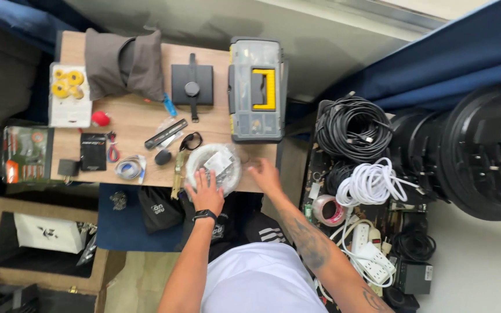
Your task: The person sorts various items on a desk and shelf, opening a toolbox to retrieve a bag of components, handling a packaged tool kit, and coiled black and white cables.
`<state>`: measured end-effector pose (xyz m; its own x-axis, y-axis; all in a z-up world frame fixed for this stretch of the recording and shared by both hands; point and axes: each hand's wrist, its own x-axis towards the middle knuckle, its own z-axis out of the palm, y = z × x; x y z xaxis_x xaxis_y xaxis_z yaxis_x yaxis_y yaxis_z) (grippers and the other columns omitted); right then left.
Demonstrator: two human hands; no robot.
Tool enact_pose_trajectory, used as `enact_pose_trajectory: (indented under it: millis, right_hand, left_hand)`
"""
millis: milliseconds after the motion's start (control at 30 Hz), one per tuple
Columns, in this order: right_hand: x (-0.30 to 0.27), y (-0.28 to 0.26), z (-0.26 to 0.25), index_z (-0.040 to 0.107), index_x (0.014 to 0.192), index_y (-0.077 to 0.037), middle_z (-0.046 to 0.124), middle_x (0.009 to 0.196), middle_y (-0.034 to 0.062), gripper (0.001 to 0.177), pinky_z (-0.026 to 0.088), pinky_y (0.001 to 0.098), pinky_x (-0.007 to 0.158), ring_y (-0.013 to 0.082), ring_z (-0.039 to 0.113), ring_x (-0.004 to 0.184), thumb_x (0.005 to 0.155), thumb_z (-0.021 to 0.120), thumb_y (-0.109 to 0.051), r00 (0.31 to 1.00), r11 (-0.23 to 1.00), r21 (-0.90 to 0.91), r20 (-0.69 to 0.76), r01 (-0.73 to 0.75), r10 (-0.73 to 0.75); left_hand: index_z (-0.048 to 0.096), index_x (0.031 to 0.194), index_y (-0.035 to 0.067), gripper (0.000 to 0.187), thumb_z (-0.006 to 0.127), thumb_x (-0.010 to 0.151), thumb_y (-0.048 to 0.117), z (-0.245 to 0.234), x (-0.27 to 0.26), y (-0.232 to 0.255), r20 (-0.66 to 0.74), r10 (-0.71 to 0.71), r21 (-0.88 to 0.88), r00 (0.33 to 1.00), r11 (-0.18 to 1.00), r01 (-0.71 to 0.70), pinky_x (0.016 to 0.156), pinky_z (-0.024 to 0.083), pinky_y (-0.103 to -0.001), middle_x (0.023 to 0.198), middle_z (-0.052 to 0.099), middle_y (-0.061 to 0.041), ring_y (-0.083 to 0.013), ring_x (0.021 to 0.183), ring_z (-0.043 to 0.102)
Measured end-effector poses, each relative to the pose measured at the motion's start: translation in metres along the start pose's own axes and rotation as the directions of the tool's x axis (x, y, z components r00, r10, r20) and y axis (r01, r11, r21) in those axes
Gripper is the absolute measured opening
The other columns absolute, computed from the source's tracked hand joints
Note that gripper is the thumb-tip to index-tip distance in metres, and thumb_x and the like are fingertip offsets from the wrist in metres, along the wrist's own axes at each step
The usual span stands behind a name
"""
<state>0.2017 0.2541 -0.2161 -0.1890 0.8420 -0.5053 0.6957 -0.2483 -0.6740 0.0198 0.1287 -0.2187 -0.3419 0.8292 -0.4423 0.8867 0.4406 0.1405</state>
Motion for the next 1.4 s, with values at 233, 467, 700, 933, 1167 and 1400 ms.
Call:
enact_pose_trajectory:
  millis: [233, 467, 700, 933, 1167, 1400]
  right_hand:
    - [-0.027, -0.022, -0.183, 0.069, 0.116, -0.006, 0.064, 0.112, 0.0129, 0.026, 0.048, 0.0441, 0.100, 0.0323, 0.062, 0.112, 0.090, 0.074, -0.005, 0.621, 0.837, -0.492, -0.585, 0.239, -0.521]
    - [0.031, 0.029, -0.236, 0.062, 0.119, 0.002, 0.059, 0.108, 0.0163, 0.069, 0.052, 0.0468, 0.091, 0.0347, 0.061, 0.105, 0.069, 0.092, -0.034, 0.894, 0.589, -0.799, -0.347, -0.122, -0.285]
    - [0.039, 0.050, -0.252, 0.068, 0.095, -0.010, 0.065, 0.089, 0.0090, 0.043, 0.055, 0.0475, 0.073, 0.0318, 0.067, 0.085, 0.065, 0.089, -0.034, 0.752, 0.571, -0.814, -0.442, -0.107, -0.489]
    - [-0.011, -0.010, -0.309, 0.065, 0.084, -0.011, 0.059, 0.071, 0.0097, 0.017, 0.053, 0.0437, 0.064, 0.0388, 0.066, 0.070, 0.079, 0.078, -0.020, 0.455, 0.855, -0.512, -0.743, 0.087, -0.491]
    - [-0.139, -0.143, -0.191, 0.071, 0.088, -0.011, 0.066, 0.072, 0.0109, 0.022, 0.053, 0.0371, 0.068, 0.0331, 0.068, 0.070, 0.068, 0.080, -0.011, 0.762, 0.810, -0.123, -0.285, 0.573, -0.582]
    - [-0.082, -0.118, -0.014, 0.061, 0.092, -0.011, 0.062, 0.082, 0.0073, 0.037, 0.051, 0.0372, 0.083, 0.0267, 0.067, 0.084, 0.067, 0.084, -0.025, 0.640, 0.551, -0.331, 0.307, 0.766, -0.705]
  left_hand:
    - [0.041, 0.155, 0.016, 0.067, 0.064, 0.095, 0.034, -0.028, -0.009, -0.002, -0.064, -0.020, -0.125, 0.998, 0.992, 0.012, 0.120, 0.017, -0.069, 0.160, 0.041, -0.016, -0.0311, 0.152, 0.035]
    - [0.047, 0.144, 0.013, 0.051, 0.063, 0.097, 0.028, -0.039, -0.032, 0.000, -0.291, 0.009, -0.342, 0.957, 0.933, -0.112, 0.119, 0.027, -0.062, 0.139, 0.049, -0.009, -0.0298, 0.137, 0.048]
    - [0.054, 0.134, 0.014, 0.042, 0.066, 0.094, 0.022, -0.047, -0.037, -0.007, -0.362, -0.029, -0.495, 0.932, 0.853, -0.166, 0.111, 0.039, -0.055, 0.131, 0.055, -0.007, -0.0295, 0.130, 0.055]
    - [0.055, 0.131, 0.010, 0.037, 0.065, 0.095, 0.017, -0.087, -0.042, 0.001, -0.423, -0.039, -0.593, 0.905, 0.767, -0.244, 0.105, 0.044, -0.053, 0.127, 0.058, -0.010, -0.0327, 0.124, 0.058]
    - [0.067, 0.120, 0.002, 0.029, 0.060, 0.102, 0.024, -0.094, -0.040, -0.010, -0.092, -0.230, -0.986, 0.969, 0.156, -0.057, 0.079, 0.061, -0.034, 0.103, 0.075, -0.018, -0.0304, 0.094, 0.075]
    - [0.063, 0.128, -0.007, 0.068, 0.038, 0.110, 0.054, -0.107, -0.053, -0.056, 0.204, -0.249, -0.937, 0.947, -0.330, 0.115, 0.088, 0.059, -0.044, 0.110, 0.073, -0.023, -0.0358, 0.102, 0.074]
